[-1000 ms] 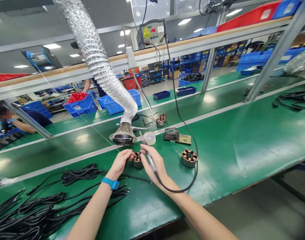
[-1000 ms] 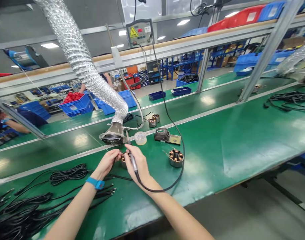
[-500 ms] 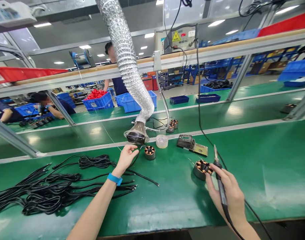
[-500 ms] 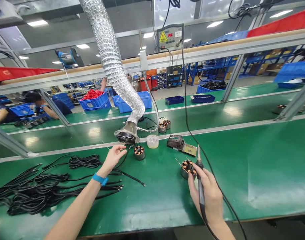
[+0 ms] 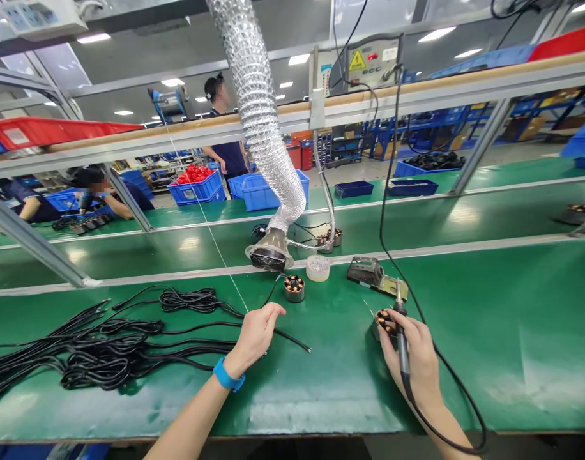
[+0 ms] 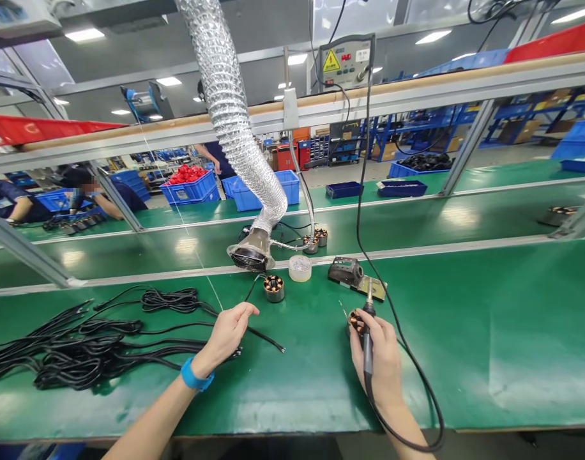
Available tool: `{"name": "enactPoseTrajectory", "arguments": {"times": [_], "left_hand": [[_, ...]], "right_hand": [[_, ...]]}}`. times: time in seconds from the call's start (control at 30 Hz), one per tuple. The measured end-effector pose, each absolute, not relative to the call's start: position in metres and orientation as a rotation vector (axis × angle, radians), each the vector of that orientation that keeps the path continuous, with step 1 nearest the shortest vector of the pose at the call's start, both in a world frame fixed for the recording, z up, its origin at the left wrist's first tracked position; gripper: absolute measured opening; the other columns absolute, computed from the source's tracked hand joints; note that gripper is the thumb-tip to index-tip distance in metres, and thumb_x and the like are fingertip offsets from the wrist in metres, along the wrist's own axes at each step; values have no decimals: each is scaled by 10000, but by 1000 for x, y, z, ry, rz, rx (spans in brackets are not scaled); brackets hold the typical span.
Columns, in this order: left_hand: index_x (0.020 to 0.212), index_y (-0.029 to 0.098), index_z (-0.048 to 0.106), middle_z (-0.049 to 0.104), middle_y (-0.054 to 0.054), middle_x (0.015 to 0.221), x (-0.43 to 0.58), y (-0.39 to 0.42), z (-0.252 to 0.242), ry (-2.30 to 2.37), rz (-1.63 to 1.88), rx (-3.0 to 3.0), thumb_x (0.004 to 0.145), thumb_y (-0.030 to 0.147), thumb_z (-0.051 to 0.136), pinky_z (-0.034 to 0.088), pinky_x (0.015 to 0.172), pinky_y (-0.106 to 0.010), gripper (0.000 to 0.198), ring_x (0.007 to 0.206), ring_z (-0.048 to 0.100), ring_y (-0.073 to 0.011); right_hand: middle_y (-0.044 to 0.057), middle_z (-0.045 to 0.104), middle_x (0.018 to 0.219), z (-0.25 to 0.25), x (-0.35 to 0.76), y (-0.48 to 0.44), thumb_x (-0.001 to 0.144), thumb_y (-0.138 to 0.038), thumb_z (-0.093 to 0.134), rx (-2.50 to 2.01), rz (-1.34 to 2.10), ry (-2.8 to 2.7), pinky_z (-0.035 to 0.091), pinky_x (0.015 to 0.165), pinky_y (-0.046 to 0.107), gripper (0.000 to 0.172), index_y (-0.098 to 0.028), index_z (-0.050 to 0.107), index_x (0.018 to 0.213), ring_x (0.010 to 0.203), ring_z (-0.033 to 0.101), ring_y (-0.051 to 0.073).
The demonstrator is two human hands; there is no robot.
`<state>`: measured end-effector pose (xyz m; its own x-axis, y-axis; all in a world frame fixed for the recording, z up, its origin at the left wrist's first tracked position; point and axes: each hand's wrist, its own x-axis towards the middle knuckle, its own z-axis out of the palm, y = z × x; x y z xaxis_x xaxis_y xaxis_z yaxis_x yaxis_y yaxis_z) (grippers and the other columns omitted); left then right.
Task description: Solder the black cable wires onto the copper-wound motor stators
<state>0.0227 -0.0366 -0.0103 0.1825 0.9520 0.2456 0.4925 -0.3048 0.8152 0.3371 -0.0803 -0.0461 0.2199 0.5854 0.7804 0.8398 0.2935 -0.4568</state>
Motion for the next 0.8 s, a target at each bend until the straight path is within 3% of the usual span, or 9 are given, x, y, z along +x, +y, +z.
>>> {"name": "enactPoseTrajectory", "arguments": {"times": [0.13,0.23,0.3,0.4,0.5,0.67,0.8], "left_hand": [[855,206,723,544,7,588,34,-38,-4,1325,922,1971,930,423,492,325,608,-256,325,567,472,-135],[944,183,713,500,30,560,44,-36,2,1278,882,1954,847,470,625,330,590,-249,316,556,454,-132],[991,183,711,545,16,638,48,-33,5,1243,897,1992,798,470,690,355,613,-248,346,606,487,-137],[913,190,716,592,-18,774,50,-27,6,1264,944,2063,764,423,736,379,646,-252,277,693,528,-149],[817,185,694,604,-26,790,45,-20,4,1319,976,2087,835,347,663,396,685,-259,166,730,559,-155],[816,191,677,613,-32,820,37,-15,4,1370,951,2177,917,306,540,415,706,-256,206,762,582,-159],[900,214,676,613,-33,926,36,-5,8,1380,829,2292,962,284,441,421,740,-253,253,812,590,-157]], "right_hand": [[82,535,1041,-43,300,-77,917,-297,556,-1352,-176,-1527,578,768,325,307,-206,562,1211,799,653,174],[93,521,1111,-42,266,-69,923,-241,528,-1319,-14,-1629,581,762,308,324,-219,529,1246,848,659,173],[91,509,1139,-40,246,-62,916,-195,518,-1265,108,-1701,578,783,306,357,-231,507,1272,871,657,168],[93,488,1176,-37,223,-51,897,-135,499,-1154,268,-1786,571,820,314,409,-237,483,1292,894,648,162],[104,483,1195,-40,212,-41,894,-144,521,-1096,316,-1836,564,836,334,424,-232,471,1305,901,637,169],[114,534,1150,-44,210,-35,837,-239,662,-1220,61,-1842,498,944,496,460,-236,512,1272,1073,561,292],[101,528,1138,-38,210,-37,844,-259,657,-1253,171,-1786,552,837,404,450,-237,498,1264,944,616,244]]}}
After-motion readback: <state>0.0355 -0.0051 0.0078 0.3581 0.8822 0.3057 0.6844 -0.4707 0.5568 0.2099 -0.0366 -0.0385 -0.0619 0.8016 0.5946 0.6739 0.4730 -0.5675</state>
